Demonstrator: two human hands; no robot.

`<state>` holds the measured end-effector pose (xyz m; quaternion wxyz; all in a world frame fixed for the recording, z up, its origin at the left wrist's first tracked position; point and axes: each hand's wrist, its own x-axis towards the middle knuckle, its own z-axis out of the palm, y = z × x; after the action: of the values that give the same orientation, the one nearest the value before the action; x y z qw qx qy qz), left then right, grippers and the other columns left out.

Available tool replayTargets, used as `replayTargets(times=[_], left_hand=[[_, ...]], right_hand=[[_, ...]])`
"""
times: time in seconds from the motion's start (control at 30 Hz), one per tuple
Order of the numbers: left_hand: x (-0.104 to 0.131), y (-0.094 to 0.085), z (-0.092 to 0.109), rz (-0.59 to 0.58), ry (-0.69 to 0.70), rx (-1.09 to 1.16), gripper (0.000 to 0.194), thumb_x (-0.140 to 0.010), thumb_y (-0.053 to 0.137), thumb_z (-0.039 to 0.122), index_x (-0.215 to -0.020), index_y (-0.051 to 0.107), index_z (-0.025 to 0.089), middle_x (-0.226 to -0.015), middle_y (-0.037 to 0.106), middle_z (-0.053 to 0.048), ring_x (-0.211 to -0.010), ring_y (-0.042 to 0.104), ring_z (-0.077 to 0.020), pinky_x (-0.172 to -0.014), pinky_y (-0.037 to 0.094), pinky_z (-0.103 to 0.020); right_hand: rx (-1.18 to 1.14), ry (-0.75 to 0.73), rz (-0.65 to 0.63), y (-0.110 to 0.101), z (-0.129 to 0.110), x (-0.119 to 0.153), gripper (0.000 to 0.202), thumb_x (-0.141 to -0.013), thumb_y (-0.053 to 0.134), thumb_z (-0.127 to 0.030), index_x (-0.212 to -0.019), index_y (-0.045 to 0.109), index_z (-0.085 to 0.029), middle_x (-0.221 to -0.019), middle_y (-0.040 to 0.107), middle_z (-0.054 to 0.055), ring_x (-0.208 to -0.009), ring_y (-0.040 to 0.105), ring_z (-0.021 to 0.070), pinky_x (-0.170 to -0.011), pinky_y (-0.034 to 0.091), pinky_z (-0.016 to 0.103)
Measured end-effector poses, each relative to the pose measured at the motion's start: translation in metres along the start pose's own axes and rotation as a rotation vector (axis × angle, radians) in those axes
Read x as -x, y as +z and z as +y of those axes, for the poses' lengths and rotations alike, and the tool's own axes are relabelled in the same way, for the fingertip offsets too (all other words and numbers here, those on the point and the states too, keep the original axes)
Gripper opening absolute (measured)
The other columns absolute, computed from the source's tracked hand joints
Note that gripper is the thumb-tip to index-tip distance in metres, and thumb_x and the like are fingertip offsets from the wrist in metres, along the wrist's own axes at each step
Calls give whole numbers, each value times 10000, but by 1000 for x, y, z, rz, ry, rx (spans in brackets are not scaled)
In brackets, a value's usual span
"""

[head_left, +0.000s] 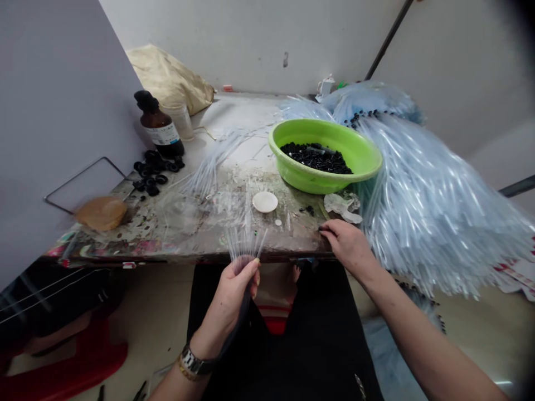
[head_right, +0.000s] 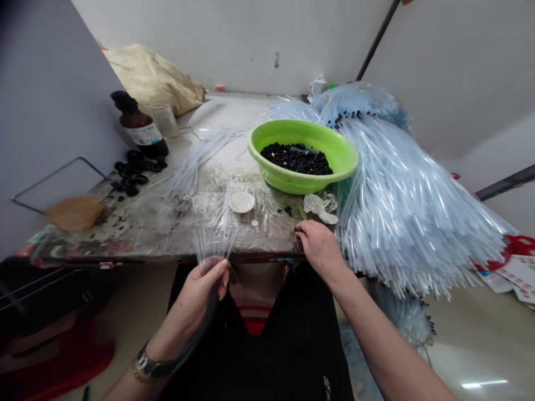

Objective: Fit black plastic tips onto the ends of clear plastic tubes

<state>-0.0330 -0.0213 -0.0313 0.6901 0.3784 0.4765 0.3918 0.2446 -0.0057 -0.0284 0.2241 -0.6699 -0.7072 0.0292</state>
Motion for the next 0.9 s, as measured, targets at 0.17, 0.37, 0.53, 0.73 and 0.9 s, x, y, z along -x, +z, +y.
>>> replayTargets(times=[0.17,0.37,0.53,0.73,0.9], left_hand=[[-1,-1,0,3,3,9,242,-785,651,375,-754,573,149,-577,513,37,-435,441,-63,-418,336,-179],[-2,-2,-1,1,-3,28,240,-802,638,371,-756,570,146,-581,512,38,-439,437,-58,-418,335,-172],[-2,-3,-3,0,-7,43,231,-799,641,368,-776,581,146,-567,511,42,-429,431,-59,-409,328,-171],[-2,-5,-1,2,-6,57,238,-782,655,373,-760,582,148,-570,515,37,-431,437,-64,-411,335,-174],[-5,-5,2,5,-9,62,259,-781,655,384,-719,566,149,-562,508,37,-426,431,-61,-407,323,-173]], right_hand=[[17,36,-16,-5,-4,-1,151,-851,480,-207,-813,626,-191,-865,679,73,-809,612,216,-766,441,319],[-178,187,-52,-6,-13,-5,122,-821,520,-254,-773,622,-208,-788,680,17,-755,617,181,-702,427,273],[-116,156,-87,-4,-12,-9,139,-814,510,-242,-729,612,-204,-778,662,23,-765,601,183,-710,416,276],[-65,89,-93,-5,-9,-11,131,-820,506,-221,-739,606,-200,-793,658,34,-766,597,186,-720,414,285],[-131,42,-26,-11,-23,-26,123,-817,522,-224,-736,613,-205,-761,659,29,-741,595,185,-698,413,285]])
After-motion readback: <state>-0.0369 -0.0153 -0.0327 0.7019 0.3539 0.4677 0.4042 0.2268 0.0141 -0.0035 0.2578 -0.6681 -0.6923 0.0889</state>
